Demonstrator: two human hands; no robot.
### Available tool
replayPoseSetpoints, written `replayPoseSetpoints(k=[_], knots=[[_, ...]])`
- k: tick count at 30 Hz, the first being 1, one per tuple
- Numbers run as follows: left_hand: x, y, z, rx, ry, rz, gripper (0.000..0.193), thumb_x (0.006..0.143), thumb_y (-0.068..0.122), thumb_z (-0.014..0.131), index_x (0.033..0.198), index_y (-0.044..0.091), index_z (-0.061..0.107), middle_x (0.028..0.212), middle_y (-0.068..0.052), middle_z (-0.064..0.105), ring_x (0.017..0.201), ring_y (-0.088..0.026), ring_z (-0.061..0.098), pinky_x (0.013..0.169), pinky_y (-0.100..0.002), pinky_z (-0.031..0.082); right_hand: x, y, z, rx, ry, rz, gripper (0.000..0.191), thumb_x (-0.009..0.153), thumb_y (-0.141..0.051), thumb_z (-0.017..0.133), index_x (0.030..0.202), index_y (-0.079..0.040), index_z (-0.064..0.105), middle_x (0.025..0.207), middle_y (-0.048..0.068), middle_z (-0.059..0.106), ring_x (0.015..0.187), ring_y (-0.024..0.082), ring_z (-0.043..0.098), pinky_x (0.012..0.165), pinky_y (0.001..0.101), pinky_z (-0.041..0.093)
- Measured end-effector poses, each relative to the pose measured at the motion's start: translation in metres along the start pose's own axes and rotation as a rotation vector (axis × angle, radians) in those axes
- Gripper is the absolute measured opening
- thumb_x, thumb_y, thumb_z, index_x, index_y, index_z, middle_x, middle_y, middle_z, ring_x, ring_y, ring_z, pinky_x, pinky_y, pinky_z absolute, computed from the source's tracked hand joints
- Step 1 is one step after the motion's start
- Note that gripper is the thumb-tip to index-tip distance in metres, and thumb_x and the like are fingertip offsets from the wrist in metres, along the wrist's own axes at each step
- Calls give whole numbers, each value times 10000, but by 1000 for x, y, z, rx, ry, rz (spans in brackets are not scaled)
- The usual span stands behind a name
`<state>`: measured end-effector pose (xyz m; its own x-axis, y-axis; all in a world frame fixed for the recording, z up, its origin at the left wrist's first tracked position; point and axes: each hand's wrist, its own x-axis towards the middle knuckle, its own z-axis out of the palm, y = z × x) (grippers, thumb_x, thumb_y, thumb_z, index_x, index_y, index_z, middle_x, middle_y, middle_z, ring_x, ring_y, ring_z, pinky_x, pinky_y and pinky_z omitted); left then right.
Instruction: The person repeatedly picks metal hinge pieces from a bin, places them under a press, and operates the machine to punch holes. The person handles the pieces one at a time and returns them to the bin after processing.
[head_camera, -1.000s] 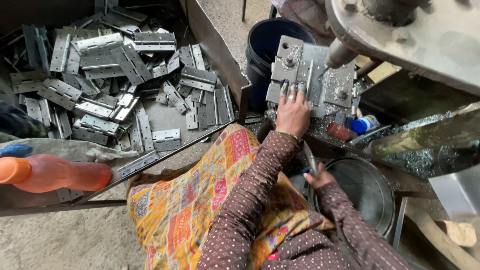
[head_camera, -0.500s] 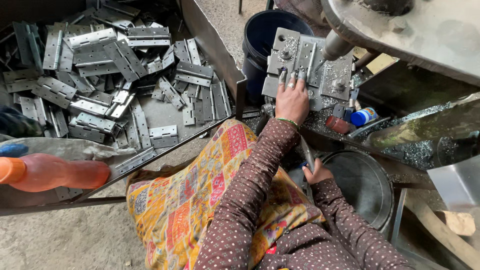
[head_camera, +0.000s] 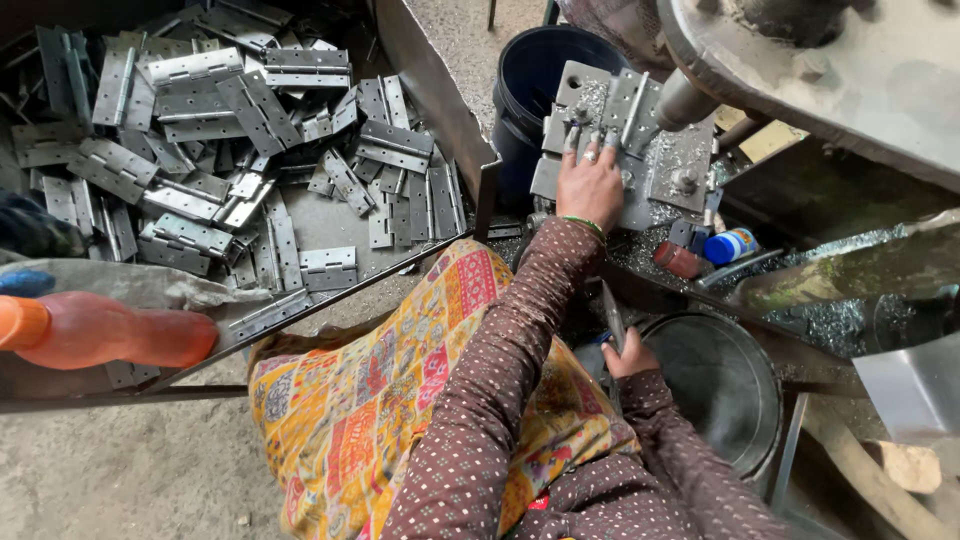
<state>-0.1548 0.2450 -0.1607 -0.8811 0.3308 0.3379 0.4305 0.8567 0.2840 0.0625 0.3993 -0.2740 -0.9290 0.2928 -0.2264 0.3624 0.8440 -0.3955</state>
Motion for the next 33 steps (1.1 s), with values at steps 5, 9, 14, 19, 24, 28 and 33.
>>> replayPoseSetpoints(k=[5,9,14,19,24,28,33], knots=[[-22,0,-19,-61,-264,-4,240,956,216,577,1062,128,773,1343,-58,626,1279,-220,591,1104,-454,404,-18,-3,27,-129,180,-273,451,845,-506,708,992,-92,605,908,226,713,860,434,694,812,516,541],[-73,-41,-36,-185,311,108,339,784,231,625,1089,117,718,1242,-49,657,1208,-227,630,1129,-504,389,-20,8,24,205,14,-125,637,782,-455,789,1129,9,525,920,188,715,792,419,693,688,508,522],[-137,-167,-38,-88,494,-366,355,947,299,670,1250,124,607,1273,-81,614,1180,-287,621,1024,-468,459,10,20,-33,73,-98,-155,453,887,-412,776,1068,-12,665,771,117,672,674,249,634,645,381,497],[-178,-318,-34,-15,9,-1056,629,968,414,604,1453,39,465,1566,-146,422,1198,-295,581,1187,-614,287,55,9,-79,-18,-299,68,454,900,-427,755,1018,3,671,602,121,585,441,240,567,462,400,460],[-212,-383,-13,489,206,-1118,445,947,192,590,1366,52,542,1423,-164,537,1274,-340,559,1127,-541,324,75,-8,-83,-16,-276,113,447,872,-419,770,1022,-8,682,573,115,561,410,228,534,431,390,430],[-211,-391,3,366,185,-992,300,1012,147,543,1286,40,603,1277,-175,613,1184,-314,604,1133,-522,401,79,-20,-77,2,-291,144,440,877,-413,768,1025,-8,680,584,103,545,405,230,516,427,400,424],[-195,-383,11,522,340,-888,155,1030,117,529,1121,36,624,1023,-170,612,953,-327,613,924,-519,504,77,-31,-70,-46,-276,151,441,889,-411,759,1035,-3,676,598,94,564,415,226,533,441,399,448]])
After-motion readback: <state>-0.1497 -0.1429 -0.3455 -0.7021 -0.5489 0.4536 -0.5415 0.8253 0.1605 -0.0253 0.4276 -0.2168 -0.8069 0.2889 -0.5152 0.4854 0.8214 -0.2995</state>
